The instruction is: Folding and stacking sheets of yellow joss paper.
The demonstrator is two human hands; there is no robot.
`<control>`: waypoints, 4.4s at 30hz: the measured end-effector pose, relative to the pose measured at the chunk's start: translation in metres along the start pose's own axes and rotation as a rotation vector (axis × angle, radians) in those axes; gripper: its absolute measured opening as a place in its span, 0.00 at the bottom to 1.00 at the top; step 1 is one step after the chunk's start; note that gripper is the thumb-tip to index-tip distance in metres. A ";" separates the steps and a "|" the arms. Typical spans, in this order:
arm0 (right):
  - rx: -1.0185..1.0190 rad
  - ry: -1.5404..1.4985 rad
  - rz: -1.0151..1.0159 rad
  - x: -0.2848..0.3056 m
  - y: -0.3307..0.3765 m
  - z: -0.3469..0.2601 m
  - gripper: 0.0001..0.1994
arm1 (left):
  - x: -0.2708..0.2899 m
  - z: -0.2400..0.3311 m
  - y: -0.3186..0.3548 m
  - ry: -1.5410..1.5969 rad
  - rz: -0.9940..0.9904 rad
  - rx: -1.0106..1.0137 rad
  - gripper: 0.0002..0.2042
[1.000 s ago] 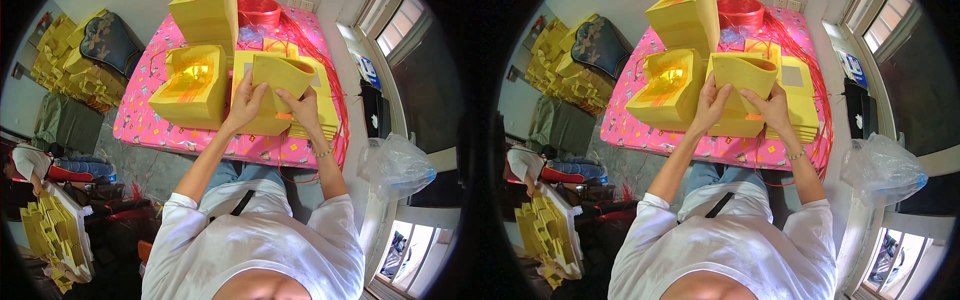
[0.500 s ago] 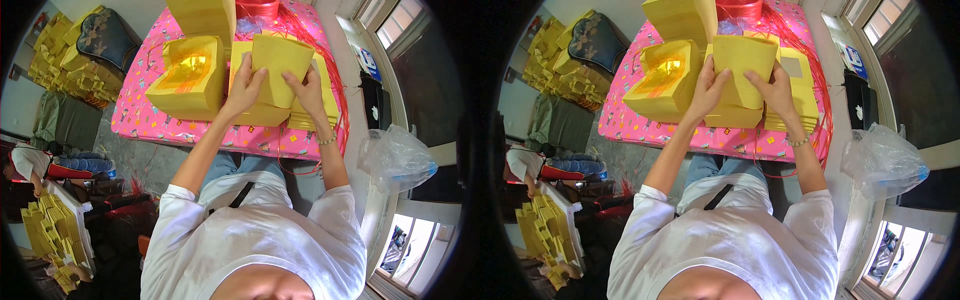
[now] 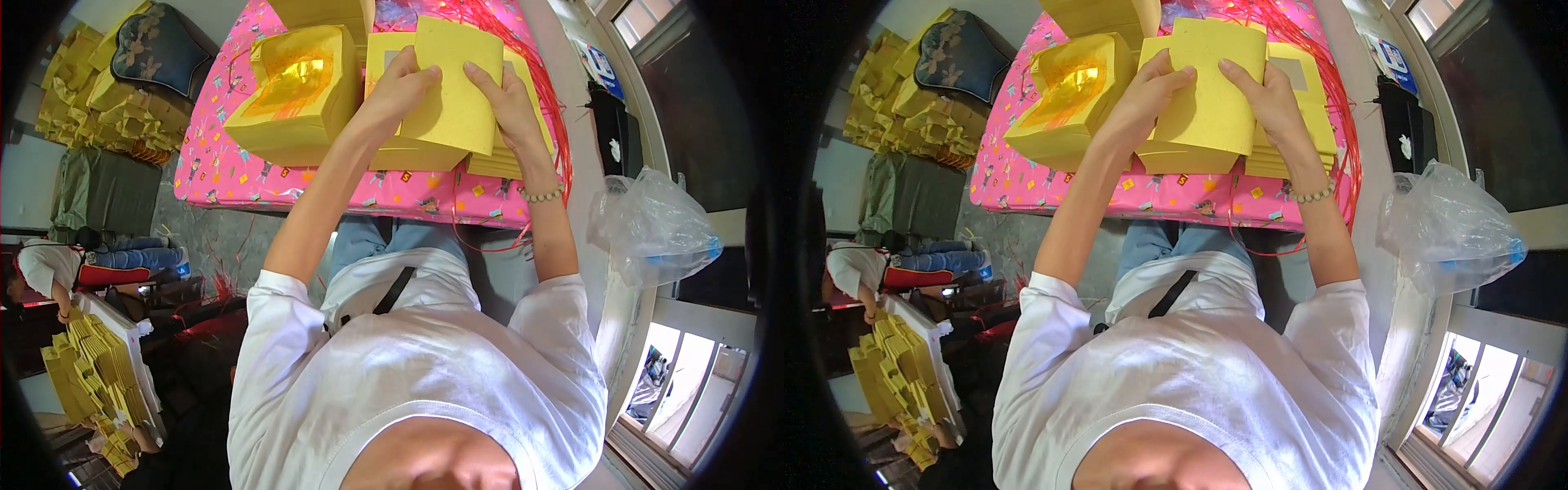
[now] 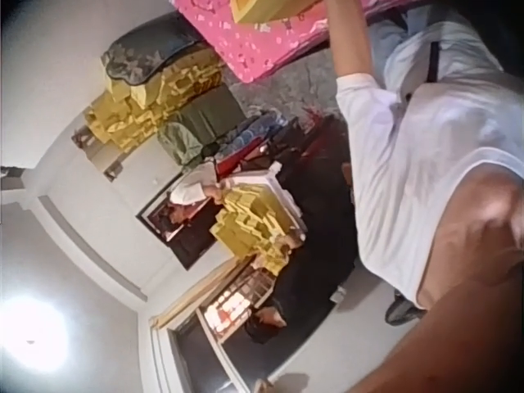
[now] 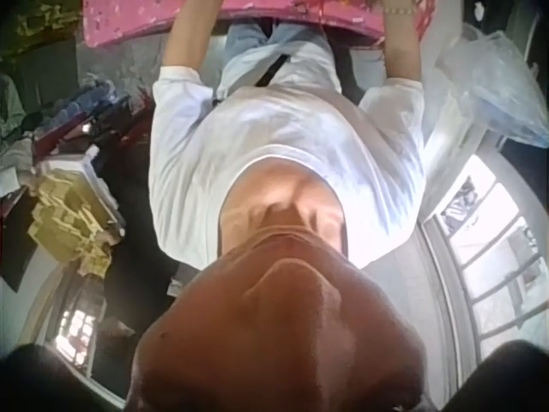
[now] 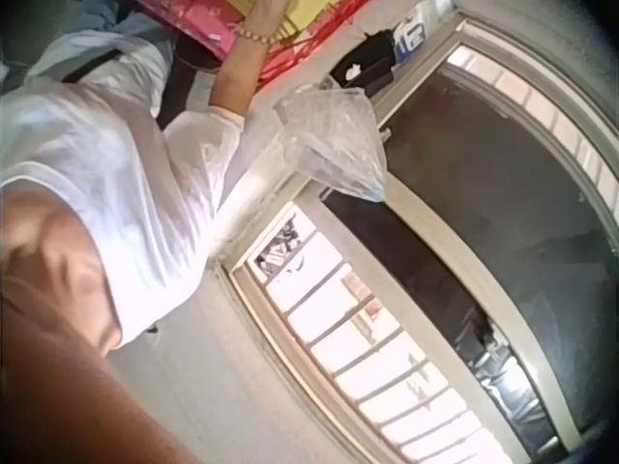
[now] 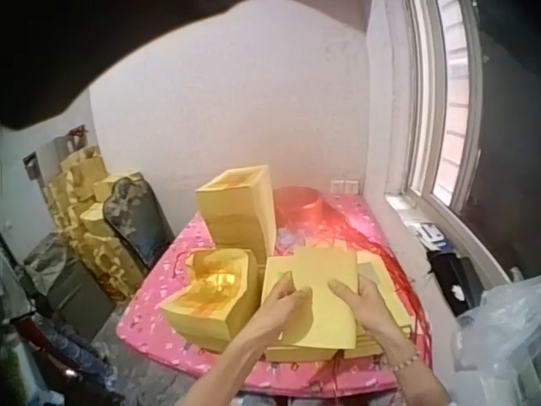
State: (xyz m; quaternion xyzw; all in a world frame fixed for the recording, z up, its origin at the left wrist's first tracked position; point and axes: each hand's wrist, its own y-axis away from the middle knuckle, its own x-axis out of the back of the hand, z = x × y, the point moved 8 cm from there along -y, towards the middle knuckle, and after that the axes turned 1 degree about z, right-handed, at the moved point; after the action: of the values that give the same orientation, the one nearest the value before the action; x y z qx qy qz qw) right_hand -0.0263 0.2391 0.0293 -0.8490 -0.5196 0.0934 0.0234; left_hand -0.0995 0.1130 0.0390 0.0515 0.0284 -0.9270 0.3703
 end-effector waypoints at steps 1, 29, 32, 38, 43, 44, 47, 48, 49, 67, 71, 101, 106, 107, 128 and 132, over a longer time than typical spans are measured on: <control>-0.009 -0.012 0.004 0.000 -0.001 0.001 0.17 | 0.001 -0.002 -0.001 0.008 0.022 0.028 0.15; 0.117 -0.092 0.095 -0.003 0.042 -0.018 0.16 | -0.019 0.008 0.041 0.178 0.003 -0.367 0.13; 0.108 -0.110 0.130 0.005 0.043 -0.020 0.15 | -0.018 0.005 0.045 0.174 -0.022 -0.337 0.13; 0.122 0.002 0.193 0.025 0.039 -0.020 0.12 | -0.019 0.001 0.049 0.144 -0.035 -0.288 0.15; 0.153 0.015 0.183 0.031 0.042 -0.023 0.14 | -0.019 -0.001 0.045 0.096 -0.073 -0.212 0.15; 0.154 0.016 0.190 0.030 0.047 -0.027 0.14 | -0.019 0.000 0.045 0.096 -0.080 -0.210 0.15; -0.029 0.045 0.063 0.018 0.066 -0.015 0.14 | -0.017 0.006 0.047 0.050 -0.061 -0.209 0.15; -0.055 0.077 0.036 0.016 0.072 -0.004 0.14 | -0.018 0.006 0.047 0.039 -0.079 -0.196 0.15; -0.083 0.112 0.014 0.016 0.078 0.004 0.13 | -0.021 0.005 0.048 0.030 -0.100 -0.183 0.15; -0.101 -0.073 -0.023 0.002 0.129 0.044 0.13 | -0.031 0.008 0.050 -0.165 -0.146 -0.260 0.13; -0.141 -0.115 -0.003 0.006 0.139 0.058 0.12 | -0.034 0.016 0.047 -0.186 -0.106 -0.340 0.13; -0.037 -0.056 0.417 0.160 0.065 0.024 0.13 | -0.085 0.007 -0.071 -0.719 -0.342 -0.287 0.22; -0.076 0.062 0.484 0.178 0.052 0.060 0.14 | -0.106 -0.035 -0.104 -1.140 -0.356 -0.377 0.18; -0.157 0.139 0.477 0.179 0.053 0.069 0.15 | -0.107 -0.045 -0.107 -1.140 -0.352 -0.376 0.18; -0.254 0.480 0.397 0.178 0.071 0.097 0.18 | -0.142 -0.112 -0.087 -1.559 -0.469 -0.317 0.10; -0.077 1.467 0.394 0.149 0.075 0.045 0.23 | -0.139 -0.118 -0.090 -1.591 -0.463 -0.279 0.11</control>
State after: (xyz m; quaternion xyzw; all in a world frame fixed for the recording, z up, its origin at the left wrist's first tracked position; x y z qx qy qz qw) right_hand 0.0977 0.3343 -0.0450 -0.7708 -0.2125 -0.5106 0.3161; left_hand -0.0527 0.2838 -0.0608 -0.6709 -0.1167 -0.7275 0.0833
